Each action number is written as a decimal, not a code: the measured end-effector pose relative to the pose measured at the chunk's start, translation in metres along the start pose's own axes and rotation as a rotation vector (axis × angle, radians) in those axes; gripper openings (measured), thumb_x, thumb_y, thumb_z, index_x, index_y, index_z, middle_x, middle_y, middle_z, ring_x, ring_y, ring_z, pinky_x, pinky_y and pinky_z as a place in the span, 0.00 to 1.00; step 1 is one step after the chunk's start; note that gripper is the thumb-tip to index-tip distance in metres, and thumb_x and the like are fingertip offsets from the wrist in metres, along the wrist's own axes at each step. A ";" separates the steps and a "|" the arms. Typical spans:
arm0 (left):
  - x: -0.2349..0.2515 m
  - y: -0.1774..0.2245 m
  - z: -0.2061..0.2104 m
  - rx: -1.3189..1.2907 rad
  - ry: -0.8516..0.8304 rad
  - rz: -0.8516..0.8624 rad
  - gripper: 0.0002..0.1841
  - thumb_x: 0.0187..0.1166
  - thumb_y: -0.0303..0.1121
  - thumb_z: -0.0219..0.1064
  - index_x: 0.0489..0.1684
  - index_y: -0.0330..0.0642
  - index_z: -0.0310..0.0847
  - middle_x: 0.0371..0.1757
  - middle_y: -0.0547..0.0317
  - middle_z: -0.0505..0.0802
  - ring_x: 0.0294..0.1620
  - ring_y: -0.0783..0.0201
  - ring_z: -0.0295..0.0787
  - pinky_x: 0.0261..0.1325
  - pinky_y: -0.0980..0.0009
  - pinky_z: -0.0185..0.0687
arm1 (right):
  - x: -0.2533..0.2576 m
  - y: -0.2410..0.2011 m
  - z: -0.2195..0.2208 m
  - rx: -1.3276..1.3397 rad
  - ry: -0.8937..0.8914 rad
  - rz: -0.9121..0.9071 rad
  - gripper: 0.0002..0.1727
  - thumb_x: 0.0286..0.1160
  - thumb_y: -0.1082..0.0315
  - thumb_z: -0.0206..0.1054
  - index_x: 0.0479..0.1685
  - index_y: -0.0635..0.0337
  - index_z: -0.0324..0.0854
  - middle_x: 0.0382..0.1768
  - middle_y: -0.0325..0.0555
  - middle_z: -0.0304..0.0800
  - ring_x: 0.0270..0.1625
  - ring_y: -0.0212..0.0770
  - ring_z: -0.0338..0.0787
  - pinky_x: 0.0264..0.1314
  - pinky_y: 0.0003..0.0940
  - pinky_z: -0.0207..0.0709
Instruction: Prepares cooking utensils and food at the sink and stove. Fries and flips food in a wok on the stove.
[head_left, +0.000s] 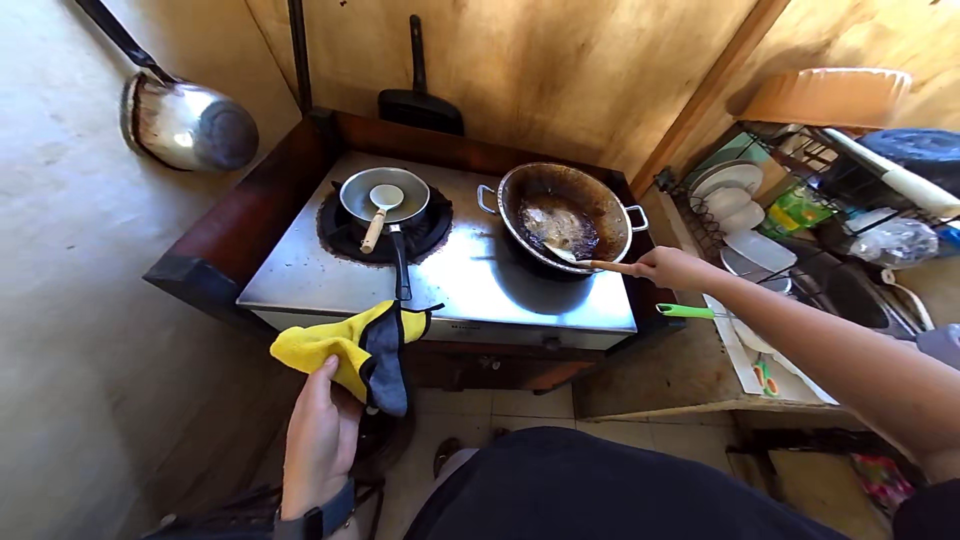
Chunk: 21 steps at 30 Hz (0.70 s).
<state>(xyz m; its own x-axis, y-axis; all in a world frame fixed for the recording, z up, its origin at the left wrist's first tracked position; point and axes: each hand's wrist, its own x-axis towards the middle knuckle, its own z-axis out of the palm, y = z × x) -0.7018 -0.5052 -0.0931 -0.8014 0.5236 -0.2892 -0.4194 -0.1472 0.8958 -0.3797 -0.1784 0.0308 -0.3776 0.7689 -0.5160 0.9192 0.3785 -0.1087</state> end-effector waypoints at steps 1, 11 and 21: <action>0.000 0.000 0.002 -0.004 -0.009 0.002 0.17 0.94 0.36 0.43 0.70 0.40 0.71 0.59 0.62 0.89 0.59 0.73 0.87 0.63 0.70 0.85 | -0.001 0.003 0.002 0.027 0.002 0.009 0.24 0.95 0.55 0.53 0.45 0.67 0.86 0.31 0.51 0.80 0.32 0.43 0.76 0.43 0.45 0.71; 0.001 0.000 0.010 -0.005 -0.037 0.013 0.17 0.94 0.35 0.43 0.71 0.39 0.70 0.60 0.61 0.88 0.61 0.72 0.87 0.64 0.69 0.85 | 0.000 0.029 0.005 0.264 0.001 0.076 0.23 0.94 0.53 0.53 0.52 0.63 0.86 0.26 0.41 0.74 0.23 0.31 0.67 0.29 0.29 0.64; -0.005 0.002 0.006 0.034 -0.004 0.022 0.18 0.94 0.37 0.42 0.70 0.40 0.71 0.59 0.62 0.88 0.59 0.73 0.87 0.62 0.70 0.85 | 0.004 0.015 -0.061 -0.198 -0.046 -0.020 0.24 0.91 0.54 0.59 0.40 0.69 0.89 0.35 0.61 0.88 0.43 0.57 0.86 0.53 0.60 0.76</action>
<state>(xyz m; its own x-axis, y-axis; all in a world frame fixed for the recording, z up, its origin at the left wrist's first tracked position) -0.6965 -0.5032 -0.0884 -0.8086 0.5237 -0.2681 -0.3871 -0.1304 0.9128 -0.3745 -0.1385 0.0787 -0.3859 0.7376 -0.5541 0.8700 0.4907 0.0474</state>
